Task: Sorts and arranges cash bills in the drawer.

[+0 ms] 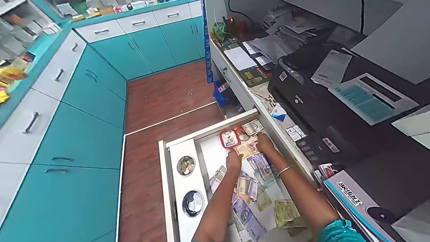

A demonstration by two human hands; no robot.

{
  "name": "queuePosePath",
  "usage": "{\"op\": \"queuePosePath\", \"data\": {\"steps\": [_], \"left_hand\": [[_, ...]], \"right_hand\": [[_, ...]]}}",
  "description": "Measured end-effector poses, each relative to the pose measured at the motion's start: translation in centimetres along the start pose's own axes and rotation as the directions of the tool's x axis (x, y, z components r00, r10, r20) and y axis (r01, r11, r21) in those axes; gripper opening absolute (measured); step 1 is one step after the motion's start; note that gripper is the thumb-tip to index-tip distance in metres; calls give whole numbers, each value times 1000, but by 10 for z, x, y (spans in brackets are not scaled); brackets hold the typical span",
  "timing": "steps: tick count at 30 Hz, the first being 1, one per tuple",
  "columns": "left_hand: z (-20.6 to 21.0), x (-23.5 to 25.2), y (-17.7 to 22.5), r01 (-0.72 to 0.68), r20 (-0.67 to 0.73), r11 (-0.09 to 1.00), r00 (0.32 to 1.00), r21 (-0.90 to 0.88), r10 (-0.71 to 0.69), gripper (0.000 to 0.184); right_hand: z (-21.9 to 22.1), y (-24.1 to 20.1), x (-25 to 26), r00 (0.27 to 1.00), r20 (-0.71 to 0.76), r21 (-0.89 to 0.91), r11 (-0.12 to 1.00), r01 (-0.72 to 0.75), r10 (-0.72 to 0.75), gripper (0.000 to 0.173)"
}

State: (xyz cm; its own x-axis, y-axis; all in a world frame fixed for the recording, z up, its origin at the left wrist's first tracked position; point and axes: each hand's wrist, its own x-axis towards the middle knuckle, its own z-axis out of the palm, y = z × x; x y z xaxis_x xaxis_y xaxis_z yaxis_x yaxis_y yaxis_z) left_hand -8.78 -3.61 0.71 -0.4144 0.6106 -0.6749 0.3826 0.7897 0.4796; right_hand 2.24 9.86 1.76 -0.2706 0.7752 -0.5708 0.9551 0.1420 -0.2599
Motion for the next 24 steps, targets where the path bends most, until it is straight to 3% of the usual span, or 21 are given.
{"op": "queuePosePath", "data": {"steps": [4, 10, 13, 16, 19, 24], "left_hand": [[18, 5, 4, -57, -60, 980, 997, -189, 47, 63], [30, 11, 24, -97, -30, 973, 995, -208, 93, 52], [33, 16, 29, -129, -27, 970, 992, -207, 126, 50], [28, 15, 28, -155, -23, 970, 988, -189, 154, 52], [23, 10, 22, -175, -41, 969, 985, -177, 170, 59], [28, 1, 11, -156, -81, 958, 987, -240, 141, 63]], "right_hand": [[-5, -1, -9, 999, -53, -42, 999, -2, -1, 60], [-18, 4, -39, 969, -227, 14, 995, 101, -95, 48], [-10, 17, -71, 905, -374, 115, 958, 262, -202, 44], [12, 36, -105, 760, -602, 165, 893, 419, -245, 36], [34, 55, -125, 645, -725, 150, 857, 492, -243, 27], [60, 59, -129, 640, -708, 123, 841, 527, -297, 21]]}}
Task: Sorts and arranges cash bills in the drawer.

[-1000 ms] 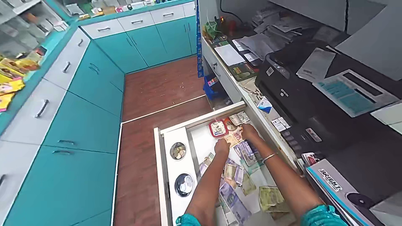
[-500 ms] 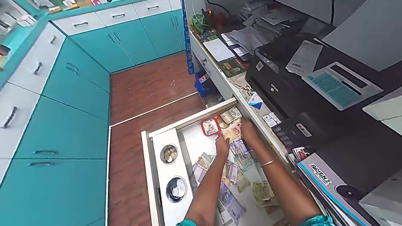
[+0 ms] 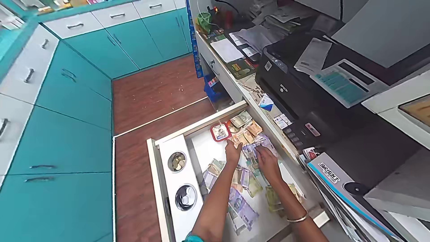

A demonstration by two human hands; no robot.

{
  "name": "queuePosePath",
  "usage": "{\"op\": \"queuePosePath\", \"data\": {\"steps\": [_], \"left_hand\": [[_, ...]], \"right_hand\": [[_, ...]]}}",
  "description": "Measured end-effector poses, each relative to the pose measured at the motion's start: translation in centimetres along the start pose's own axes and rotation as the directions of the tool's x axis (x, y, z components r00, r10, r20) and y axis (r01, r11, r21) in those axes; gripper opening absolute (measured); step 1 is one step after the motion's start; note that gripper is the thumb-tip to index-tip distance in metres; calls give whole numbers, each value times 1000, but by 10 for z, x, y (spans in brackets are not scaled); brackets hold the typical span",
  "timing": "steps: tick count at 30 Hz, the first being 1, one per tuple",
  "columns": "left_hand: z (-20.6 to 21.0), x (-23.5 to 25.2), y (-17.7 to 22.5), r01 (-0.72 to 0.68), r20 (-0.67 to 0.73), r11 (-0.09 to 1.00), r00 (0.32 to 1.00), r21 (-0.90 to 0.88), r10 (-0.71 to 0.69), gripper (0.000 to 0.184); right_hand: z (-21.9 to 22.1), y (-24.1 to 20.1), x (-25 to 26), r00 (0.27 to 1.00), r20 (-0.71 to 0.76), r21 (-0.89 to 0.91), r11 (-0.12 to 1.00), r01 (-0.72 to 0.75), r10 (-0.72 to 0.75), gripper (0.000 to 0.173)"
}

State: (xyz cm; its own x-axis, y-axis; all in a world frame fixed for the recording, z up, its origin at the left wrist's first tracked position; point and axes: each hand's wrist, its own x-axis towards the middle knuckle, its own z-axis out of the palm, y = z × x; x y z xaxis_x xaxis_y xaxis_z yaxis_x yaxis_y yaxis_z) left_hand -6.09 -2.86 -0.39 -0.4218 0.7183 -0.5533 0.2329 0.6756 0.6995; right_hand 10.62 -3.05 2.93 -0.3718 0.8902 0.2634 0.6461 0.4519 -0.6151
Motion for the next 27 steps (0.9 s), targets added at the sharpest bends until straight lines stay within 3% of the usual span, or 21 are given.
{"op": "queuePosePath", "data": {"steps": [3, 7, 9, 12, 14, 17, 20, 24, 27], "left_hand": [[2, -2, -3, 20, -34, 998, 999, -59, -22, 60], [12, 0, 3, 30, -76, 988, 996, -150, -42, 68], [19, 2, 10, 70, -110, 983, 990, -171, -90, 73], [24, 5, 20, 137, -148, 967, 974, -216, -171, 77], [27, 6, 23, 151, -161, 956, 967, -253, -196, 77], [30, 8, 25, 138, -178, 933, 962, -332, -206, 74], [28, 16, 23, 157, -154, 913, 961, -377, -229, 65], [28, 26, 20, 244, -69, 910, 957, -336, -282, 48], [29, 23, 24, 186, -61, 909, 973, -372, -224, 40]], "right_hand": [[-1, 0, 15, 994, 52, -25, 995, -100, 101, 27], [24, 14, 55, 980, 179, -126, 990, -66, 88, 81], [37, 18, 78, 946, 287, -238, 968, -85, 154, 96], [40, 13, 112, 876, 352, -354, 914, -201, 329, 85], [39, 12, 122, 847, 369, -410, 885, -221, 382, 65], [42, 19, 125, 811, 390, -422, 867, -264, 436, 52], [45, 25, 127, 757, 437, -406, 857, -317, 486, 56], [50, 25, 127, 749, 433, -402, 851, -337, 501, 56], [51, 25, 129, 752, 426, -401, 850, -341, 502, 59]]}}
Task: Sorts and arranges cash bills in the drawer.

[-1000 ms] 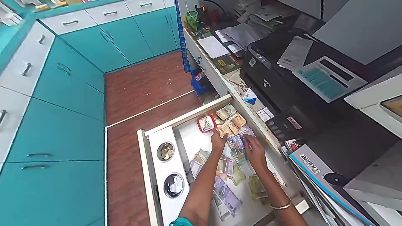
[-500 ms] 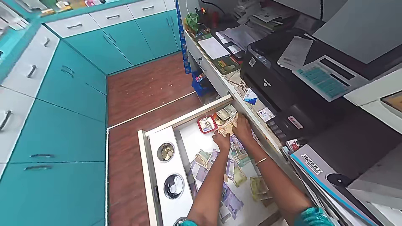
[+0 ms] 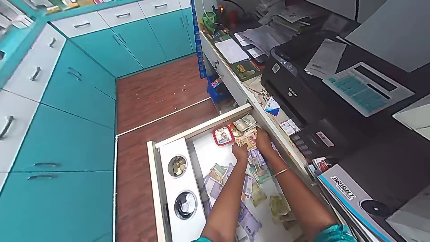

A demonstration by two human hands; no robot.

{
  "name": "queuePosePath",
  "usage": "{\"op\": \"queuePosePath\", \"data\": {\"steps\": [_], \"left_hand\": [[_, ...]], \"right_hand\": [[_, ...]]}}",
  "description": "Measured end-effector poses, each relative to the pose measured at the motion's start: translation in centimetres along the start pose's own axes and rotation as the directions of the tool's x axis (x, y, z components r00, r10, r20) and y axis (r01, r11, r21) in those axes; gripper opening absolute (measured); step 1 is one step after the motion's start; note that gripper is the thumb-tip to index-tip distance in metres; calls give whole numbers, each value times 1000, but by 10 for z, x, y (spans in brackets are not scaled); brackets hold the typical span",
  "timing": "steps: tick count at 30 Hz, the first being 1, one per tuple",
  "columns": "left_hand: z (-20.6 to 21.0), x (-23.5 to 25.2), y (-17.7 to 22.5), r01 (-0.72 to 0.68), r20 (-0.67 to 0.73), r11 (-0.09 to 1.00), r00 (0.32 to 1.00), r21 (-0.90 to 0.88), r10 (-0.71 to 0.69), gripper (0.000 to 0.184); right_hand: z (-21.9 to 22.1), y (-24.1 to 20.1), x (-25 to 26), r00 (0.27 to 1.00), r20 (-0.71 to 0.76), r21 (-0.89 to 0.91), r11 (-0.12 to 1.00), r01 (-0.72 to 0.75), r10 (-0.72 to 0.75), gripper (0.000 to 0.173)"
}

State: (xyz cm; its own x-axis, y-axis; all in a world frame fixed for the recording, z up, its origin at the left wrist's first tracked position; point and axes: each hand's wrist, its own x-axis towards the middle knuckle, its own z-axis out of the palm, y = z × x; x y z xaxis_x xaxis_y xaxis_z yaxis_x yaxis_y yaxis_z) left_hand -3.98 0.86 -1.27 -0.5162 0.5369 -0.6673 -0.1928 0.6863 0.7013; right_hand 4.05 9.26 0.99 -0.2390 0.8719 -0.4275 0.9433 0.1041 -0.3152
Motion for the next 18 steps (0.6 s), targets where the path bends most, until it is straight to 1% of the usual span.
{"op": "queuePosePath", "data": {"steps": [1, 4, 5, 7, 9, 11, 13, 15, 17, 18], "left_hand": [[0, -3, 1, -41, 6, 999, 999, -17, 41, 41], [-2, -9, 0, -152, 29, 987, 988, -56, 154, 52], [-6, -12, 0, -195, 39, 980, 980, -49, 196, 51], [-15, -17, -3, -291, 79, 956, 953, -23, 292, 40], [-25, -19, -8, -377, 157, 926, 915, 3, 372, 27], [-32, -15, -12, -411, 242, 911, 885, 8, 397, 26], [-34, -8, -17, -417, 290, 909, 871, 7, 397, 32], [-32, 0, -21, -444, 297, 896, 852, -25, 431, 40], [-31, 6, -24, -468, 298, 883, 837, -48, 460, 53], [-31, 7, -24, -467, 310, 883, 833, -48, 457, 56]], "right_hand": [[0, 0, 0, 1000, -3, -1, 1000, -1, 1, 60], [-3, 1, -3, 1000, 12, 1, 1000, -3, 3, 64], [-4, 2, -5, 1000, 1, 7, 1000, 5, -5, 67], [-6, 5, -13, 997, -54, 15, 998, 55, -54, 71], [-9, 6, -23, 985, -101, 15, 990, 140, -138, 75], [-12, 5, -29, 970, -111, -9, 977, 215, -214, 75], [-9, 8, -26, 964, -75, -47, 967, 251, -254, 72], [-10, 9, -21, 961, -6, -57, 960, 276, -276, 66], [-12, 8, -14, 954, 53, -72, 952, 297, -293, 61], [-13, 8, -12, 950, 73, -85, 947, 310, -305, 59]]}}
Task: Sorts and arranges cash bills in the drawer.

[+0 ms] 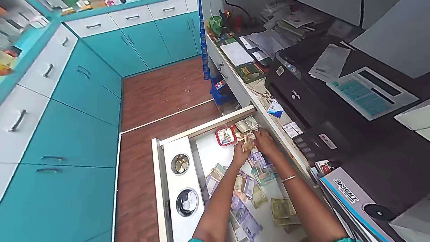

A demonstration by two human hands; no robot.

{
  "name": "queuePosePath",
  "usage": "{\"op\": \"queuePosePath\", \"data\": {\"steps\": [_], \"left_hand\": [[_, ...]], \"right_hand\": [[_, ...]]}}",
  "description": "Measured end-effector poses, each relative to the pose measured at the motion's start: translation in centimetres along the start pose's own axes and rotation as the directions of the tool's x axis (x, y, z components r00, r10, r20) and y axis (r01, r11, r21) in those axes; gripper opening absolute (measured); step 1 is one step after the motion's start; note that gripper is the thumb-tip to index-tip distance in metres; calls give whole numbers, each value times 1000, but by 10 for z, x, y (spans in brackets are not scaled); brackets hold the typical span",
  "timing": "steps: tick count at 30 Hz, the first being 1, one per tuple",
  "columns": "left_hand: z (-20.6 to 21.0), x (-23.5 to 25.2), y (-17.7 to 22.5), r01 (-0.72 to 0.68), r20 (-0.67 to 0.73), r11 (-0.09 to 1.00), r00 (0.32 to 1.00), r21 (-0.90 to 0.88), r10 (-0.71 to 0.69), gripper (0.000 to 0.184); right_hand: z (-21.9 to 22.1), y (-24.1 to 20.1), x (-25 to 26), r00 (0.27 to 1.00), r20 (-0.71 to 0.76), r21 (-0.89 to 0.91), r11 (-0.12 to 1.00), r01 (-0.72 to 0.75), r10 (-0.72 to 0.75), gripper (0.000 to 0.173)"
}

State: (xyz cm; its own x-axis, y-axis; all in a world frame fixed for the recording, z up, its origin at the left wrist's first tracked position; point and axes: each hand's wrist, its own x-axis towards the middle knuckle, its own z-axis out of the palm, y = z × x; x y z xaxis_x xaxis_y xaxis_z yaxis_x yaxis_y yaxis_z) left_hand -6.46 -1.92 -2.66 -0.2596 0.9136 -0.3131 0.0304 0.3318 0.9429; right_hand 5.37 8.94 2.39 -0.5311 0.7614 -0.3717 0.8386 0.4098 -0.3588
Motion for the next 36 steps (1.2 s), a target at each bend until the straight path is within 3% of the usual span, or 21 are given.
{"op": "queuePosePath", "data": {"steps": [3, 6, 11, 14, 16, 18, 20, 22, 25, 29, 33, 36], "left_hand": [[-1, 2, 0, 10, 28, 1000, 1000, -6, -10, 54], [1, 0, 4, -82, 38, 993, 996, 81, 79, 48], [2, -6, 2, -215, 19, 955, 976, 206, 215, 30], [-4, -9, -2, -240, -8, 938, 968, 250, 250, 39], [-9, -14, -1, -271, -48, 896, 951, 350, 307, 54], [-20, -24, 4, -300, -63, 789, 918, 536, 391, 68], [-28, -32, 15, -281, -35, 686, 912, 671, 408, 70], [-31, -39, 24, -245, -13, 636, 928, 731, 372, 61], [-30, -39, 49, -118, 77, 553, 992, 825, 98, 52], [-21, -25, 54, -27, 63, 484, 996, 875, -60, 47], [-22, -14, 55, -38, 80, 403, 993, 914, -86, 38], [-29, -17, 43, -150, 179, 363, 983, 920, -47, 36]], "right_hand": [[-7, -6, 3, 999, 40, -44, 999, 22, -20, 60], [-14, -13, 2, 996, 68, -78, 995, 65, -59, 71], [-18, -13, 3, 988, 130, -132, 986, 99, -82, 37], [-19, -15, -6, 981, 120, -187, 967, 175, -155, 27], [-19, -22, -14, 968, 108, -207, 947, 244, -226, 23], [-15, -30, -19, 955, 87, -217, 930, 297, -285, 23], [-6, -34, -19, 945, 68, -228, 917, 327, -320, 24], [11, -34, -16, 942, 84, -248, 909, 336, -325, 25], [28, -36, -12, 935, 100, -268, 896, 354, -340, 30], [33, -44, -15, 939, 203, -314, 890, 331, -278, 38], [24, -39, -14, 931, 233, -293, 892, 344, -282, 35], [24, -34, -16, 926, 245, -280, 894, 350, -286, 32]]}}
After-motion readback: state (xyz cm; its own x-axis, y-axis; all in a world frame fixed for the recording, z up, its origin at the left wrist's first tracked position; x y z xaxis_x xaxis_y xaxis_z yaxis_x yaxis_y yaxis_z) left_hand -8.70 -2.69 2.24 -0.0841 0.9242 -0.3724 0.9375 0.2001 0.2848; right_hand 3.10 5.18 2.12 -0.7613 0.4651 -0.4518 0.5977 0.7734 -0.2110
